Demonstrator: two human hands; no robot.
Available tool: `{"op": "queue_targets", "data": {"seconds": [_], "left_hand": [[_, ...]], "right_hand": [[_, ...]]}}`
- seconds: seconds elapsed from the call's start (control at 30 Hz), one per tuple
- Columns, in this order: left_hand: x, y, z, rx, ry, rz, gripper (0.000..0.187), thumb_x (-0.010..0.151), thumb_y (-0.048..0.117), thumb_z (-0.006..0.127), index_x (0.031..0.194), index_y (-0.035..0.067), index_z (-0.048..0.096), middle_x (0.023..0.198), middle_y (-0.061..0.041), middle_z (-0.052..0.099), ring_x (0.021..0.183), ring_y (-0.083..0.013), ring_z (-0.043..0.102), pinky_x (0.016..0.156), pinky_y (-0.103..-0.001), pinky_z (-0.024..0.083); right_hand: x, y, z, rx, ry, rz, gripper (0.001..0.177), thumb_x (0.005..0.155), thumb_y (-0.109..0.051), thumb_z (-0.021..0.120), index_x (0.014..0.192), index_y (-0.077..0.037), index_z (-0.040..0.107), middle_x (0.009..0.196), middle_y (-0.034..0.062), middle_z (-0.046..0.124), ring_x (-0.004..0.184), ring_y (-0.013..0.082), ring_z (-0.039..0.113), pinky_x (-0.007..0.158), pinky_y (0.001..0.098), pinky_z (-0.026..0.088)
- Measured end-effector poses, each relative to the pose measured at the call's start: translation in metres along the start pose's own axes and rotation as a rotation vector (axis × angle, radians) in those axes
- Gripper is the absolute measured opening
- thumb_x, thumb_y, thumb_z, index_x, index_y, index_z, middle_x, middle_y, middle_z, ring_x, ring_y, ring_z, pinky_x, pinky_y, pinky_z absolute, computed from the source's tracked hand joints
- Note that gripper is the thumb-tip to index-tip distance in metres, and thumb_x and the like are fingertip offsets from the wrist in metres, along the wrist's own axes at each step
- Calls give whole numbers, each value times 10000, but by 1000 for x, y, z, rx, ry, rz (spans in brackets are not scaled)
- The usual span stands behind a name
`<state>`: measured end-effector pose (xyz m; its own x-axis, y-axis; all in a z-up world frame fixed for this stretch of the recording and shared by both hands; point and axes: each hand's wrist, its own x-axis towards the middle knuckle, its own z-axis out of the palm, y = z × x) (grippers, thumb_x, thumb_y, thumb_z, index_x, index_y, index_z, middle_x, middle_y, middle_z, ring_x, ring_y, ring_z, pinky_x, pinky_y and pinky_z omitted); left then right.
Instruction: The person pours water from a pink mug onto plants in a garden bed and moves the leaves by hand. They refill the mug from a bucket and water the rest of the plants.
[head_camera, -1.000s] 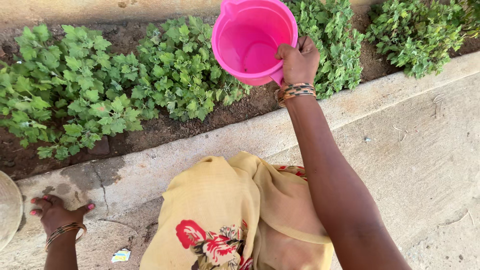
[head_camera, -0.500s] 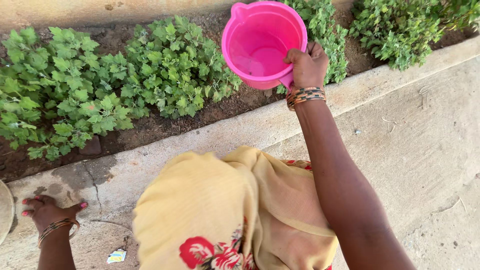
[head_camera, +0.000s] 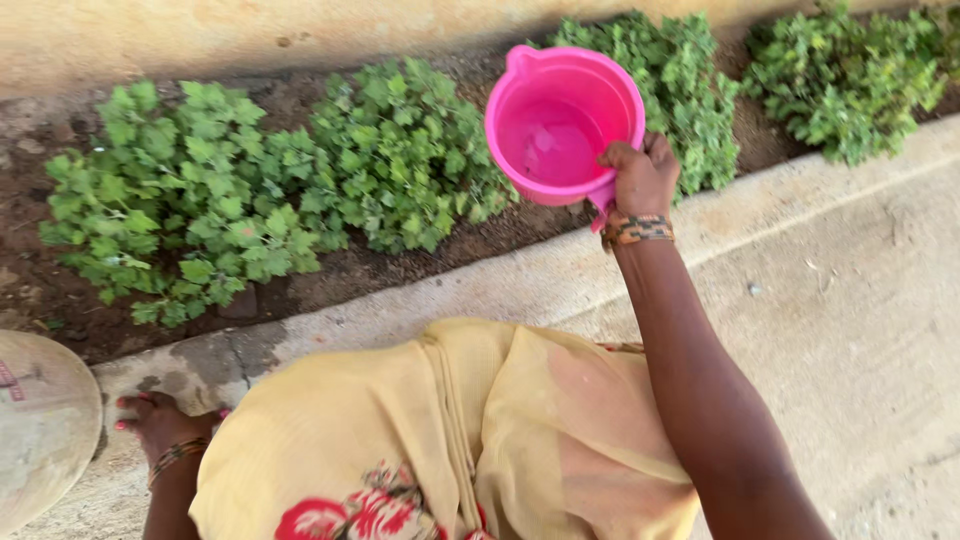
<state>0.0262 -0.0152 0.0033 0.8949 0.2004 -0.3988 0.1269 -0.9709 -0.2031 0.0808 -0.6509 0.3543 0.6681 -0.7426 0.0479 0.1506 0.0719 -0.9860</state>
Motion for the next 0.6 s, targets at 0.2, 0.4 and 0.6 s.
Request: {"op": "queue_targets", "data": {"seconds": [0.2,0.4,0.6], "left_hand": [[6,-5,13,-118,-172,-68,1478,603,756,806,1594,-103,125,1649,-395,-31,1455,-632,67,1105,-538,425],[-3,-9,2,-239,-216,-50,1422,587,712,799,1601,-73,184,1698,-334,-11,1449,-656,205,1093,-529,497],[21,22,-143,71,-545,134,759,878,644,582,1422,119,507,1487,-175,445,1312,-374,513,1055,-488,490]], "right_hand": [[-25,0,27,-234,36,178,211,700,113,587,773,-73,520,679,58,615,484,175,601,397,308,494],[-11,36,44,-181,-98,156,249,746,135,622,770,-65,476,676,78,597,486,167,523,372,283,389],[-9,54,73,-70,-210,155,277,737,161,632,778,-72,488,740,65,615,651,162,660,632,277,613]]}}
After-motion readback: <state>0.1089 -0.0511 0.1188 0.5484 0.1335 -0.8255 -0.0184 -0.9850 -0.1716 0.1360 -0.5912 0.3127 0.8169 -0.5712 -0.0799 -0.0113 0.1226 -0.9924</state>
